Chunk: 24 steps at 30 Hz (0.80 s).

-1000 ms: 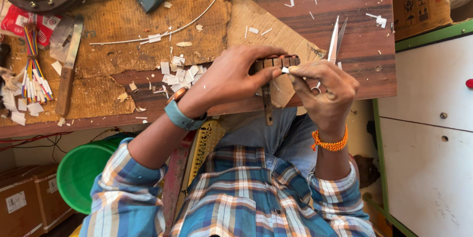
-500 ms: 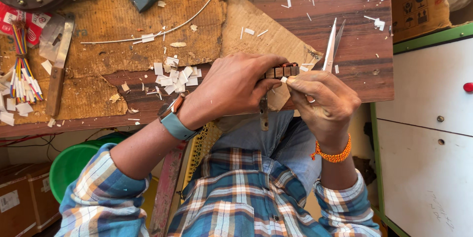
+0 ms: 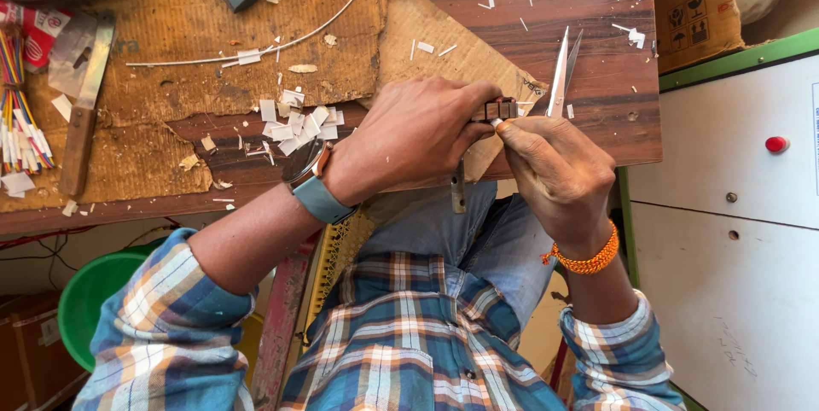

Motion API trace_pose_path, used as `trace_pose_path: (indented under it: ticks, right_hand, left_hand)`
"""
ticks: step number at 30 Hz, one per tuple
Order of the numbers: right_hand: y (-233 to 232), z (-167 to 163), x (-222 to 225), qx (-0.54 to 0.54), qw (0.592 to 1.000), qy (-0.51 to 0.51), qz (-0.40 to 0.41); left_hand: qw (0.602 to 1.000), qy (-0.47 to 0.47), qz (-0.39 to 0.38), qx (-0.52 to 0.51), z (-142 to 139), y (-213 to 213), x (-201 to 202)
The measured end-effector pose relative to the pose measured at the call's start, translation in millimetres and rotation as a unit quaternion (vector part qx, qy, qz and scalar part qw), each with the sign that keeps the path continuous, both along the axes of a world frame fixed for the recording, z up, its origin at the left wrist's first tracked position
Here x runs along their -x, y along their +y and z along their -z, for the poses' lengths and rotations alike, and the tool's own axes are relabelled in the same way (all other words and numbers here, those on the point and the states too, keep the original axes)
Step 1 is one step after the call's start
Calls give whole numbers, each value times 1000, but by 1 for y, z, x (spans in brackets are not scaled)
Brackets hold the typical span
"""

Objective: The person cuts small white plastic pieces with scissors and inserts them into slots on a motor rotor. They use a screwdriver to adjust the rotor and continue placing the plastic pieces into the assembly.

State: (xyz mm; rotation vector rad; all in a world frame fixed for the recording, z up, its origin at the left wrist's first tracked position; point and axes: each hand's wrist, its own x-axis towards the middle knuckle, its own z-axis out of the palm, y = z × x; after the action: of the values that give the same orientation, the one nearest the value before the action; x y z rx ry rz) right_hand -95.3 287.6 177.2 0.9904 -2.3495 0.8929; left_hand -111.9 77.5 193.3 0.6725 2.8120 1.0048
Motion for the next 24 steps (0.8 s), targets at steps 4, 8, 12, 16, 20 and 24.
trace_pose_path:
  ticks: [4,8,12,16,20,24]
  right_hand:
    - [2,-9,1,-60,998,24,-17]
    - [2,-14,2,-94,994,35,-31]
    - [-6,-8,-2,-74,996,57,2]
    - [-18,3,-7,-30,996,75,49]
    - [-26,7,-5,-53,990,106,81]
    - [-26,8,-1,-91,980,138,115]
  left_hand:
    - [1000,0,3,8,0,3,4]
    - [1000,-14,-2,23,3,5,9]
    - [1000,4,14,25,10,5,12]
    - [998,54,29,21,21,3,13]
    - [994,105,38,0,26,-2,11]
    - [993,99,65,4,25,-9,15]
